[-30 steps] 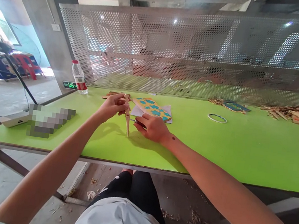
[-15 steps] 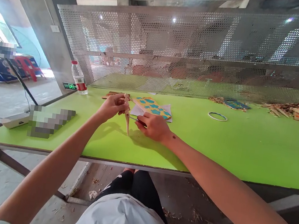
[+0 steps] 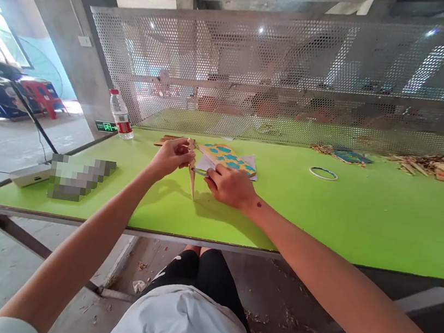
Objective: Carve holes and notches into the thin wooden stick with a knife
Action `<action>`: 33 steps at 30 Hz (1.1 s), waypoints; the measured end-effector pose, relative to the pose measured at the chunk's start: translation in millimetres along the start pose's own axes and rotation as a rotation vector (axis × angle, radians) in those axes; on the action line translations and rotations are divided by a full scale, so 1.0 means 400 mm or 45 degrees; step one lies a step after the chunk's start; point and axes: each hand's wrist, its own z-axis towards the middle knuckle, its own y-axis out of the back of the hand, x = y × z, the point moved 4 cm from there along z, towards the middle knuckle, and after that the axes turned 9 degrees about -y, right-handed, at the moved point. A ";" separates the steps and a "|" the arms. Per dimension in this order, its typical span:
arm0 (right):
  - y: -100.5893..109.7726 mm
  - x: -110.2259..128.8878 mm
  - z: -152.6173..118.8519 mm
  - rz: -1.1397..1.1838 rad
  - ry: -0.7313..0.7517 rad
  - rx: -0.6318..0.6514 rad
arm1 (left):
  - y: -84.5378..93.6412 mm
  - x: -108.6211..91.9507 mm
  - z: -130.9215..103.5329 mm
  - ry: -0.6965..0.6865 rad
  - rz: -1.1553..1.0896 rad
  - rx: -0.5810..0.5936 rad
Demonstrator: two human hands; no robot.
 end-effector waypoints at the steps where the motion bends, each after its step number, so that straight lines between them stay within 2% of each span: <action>1: 0.000 -0.005 0.001 -0.011 0.010 0.001 | -0.002 0.000 0.001 -0.001 -0.017 0.009; 9: 0.007 -0.037 -0.002 -0.054 0.026 -0.059 | -0.008 -0.008 -0.002 0.001 -0.181 0.076; 12: 0.012 -0.060 -0.006 -0.050 -0.019 -0.126 | -0.009 -0.003 -0.004 0.009 -0.222 0.072; 15: 0.001 -0.071 -0.010 -0.022 0.003 -0.120 | -0.013 0.006 -0.005 0.018 -0.263 0.074; 23: -0.057 -0.014 -0.013 0.087 0.119 0.035 | -0.019 0.019 -0.006 0.025 -0.330 0.098; 27: -0.058 -0.013 -0.011 0.129 0.043 0.025 | -0.016 0.038 -0.003 0.053 -0.326 0.020; 31: -0.051 -0.042 -0.005 0.180 -0.125 -0.037 | -0.002 0.072 0.003 0.127 -0.292 -0.123; 33: -0.051 -0.058 0.000 0.209 -0.209 -0.057 | 0.000 0.090 0.004 0.199 -0.255 -0.141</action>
